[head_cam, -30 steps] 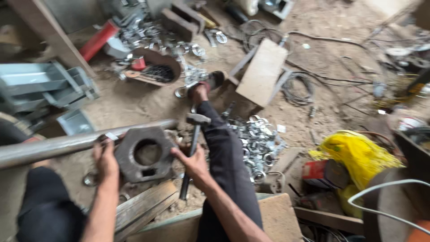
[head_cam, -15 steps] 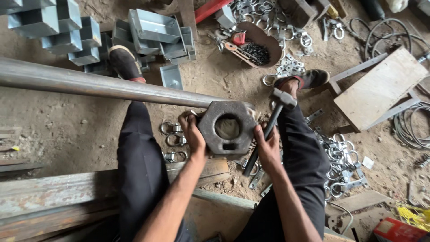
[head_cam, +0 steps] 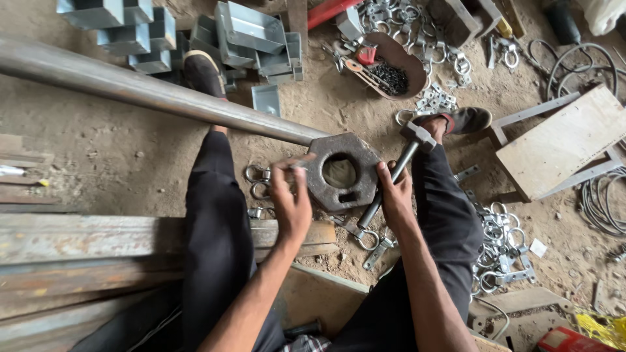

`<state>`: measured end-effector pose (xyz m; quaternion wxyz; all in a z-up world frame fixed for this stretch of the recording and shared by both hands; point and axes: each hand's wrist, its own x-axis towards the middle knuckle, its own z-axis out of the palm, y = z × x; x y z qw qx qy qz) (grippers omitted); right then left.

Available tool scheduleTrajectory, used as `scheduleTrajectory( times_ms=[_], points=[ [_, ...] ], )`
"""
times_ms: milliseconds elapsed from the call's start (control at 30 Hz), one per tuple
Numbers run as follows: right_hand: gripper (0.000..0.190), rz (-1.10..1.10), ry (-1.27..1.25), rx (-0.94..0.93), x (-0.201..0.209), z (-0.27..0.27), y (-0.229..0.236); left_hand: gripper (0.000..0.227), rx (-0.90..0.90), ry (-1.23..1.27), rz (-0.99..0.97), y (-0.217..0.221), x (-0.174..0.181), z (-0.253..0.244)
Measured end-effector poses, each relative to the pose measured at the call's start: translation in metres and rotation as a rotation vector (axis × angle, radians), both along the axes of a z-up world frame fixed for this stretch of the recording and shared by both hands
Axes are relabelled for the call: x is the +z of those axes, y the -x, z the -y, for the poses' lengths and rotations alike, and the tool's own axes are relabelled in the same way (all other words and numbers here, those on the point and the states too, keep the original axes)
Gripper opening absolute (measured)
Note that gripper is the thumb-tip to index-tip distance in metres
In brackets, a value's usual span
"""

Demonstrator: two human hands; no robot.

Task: The person sits on the ground in a workshop and uses a hammer to strike small metal parts placed on a hexagonal anvil. They repeatedly pick up parts, position them on the anvil, and hammer them, occasionally adjusting their position or the parts.

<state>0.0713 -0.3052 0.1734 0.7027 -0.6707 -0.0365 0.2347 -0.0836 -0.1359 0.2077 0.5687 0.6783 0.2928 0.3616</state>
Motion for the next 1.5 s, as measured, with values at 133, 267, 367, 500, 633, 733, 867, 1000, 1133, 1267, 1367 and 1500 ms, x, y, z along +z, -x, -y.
scheduleTrajectory(
  times_ms=[133,267,367,500,633,733,867,1000,1133,1267,1367,1500],
  points=[
    [0.036,-0.016,-0.038,-0.017,-0.001,-0.004,0.006,0.027,-0.164,-0.293,-0.175,0.012,0.033,0.037],
    [0.039,-0.054,0.079,-0.026,0.000,0.006,0.017,0.025,-0.193,-0.346,-0.297,0.012,0.037,0.050],
    [0.033,-0.050,-0.207,-0.036,0.011,0.021,0.028,0.022,-0.147,-0.443,-0.340,0.015,0.031,0.048],
    [0.026,-0.133,-0.318,-0.070,0.038,0.056,0.043,0.018,-0.180,-0.555,-0.315,0.012,0.039,0.046],
    [0.015,-0.199,-0.301,-0.131,0.053,0.090,0.063,0.036,-0.242,-0.548,-0.417,0.033,0.067,0.054],
    [0.009,-0.243,-0.304,-0.147,0.050,0.108,0.065,0.015,-0.656,-0.245,-0.643,0.086,0.081,0.057],
    [0.014,-0.292,-0.391,-0.166,0.040,0.101,0.054,0.020,-0.850,-0.391,-0.892,0.165,0.086,0.064],
    [0.013,-0.273,-0.358,-0.147,0.039,0.084,0.032,0.021,-0.906,-0.752,-1.086,0.185,0.051,0.084],
    [0.011,-0.260,-0.266,-0.114,0.038,0.077,0.031,0.007,-0.917,-0.871,-1.283,0.186,0.005,0.119],
    [0.015,-0.361,-0.298,-0.149,0.037,0.080,0.029,0.014,-0.705,-0.782,-1.078,0.190,-0.006,0.116],
    [0.014,-0.388,-0.357,-0.172,0.032,0.083,0.034,0.037,-0.628,-0.434,-0.899,0.182,0.017,0.100],
    [0.015,-0.365,-0.350,-0.179,0.030,0.083,0.031,0.034,-0.702,0.104,-0.777,0.128,0.065,0.047]
  ],
)
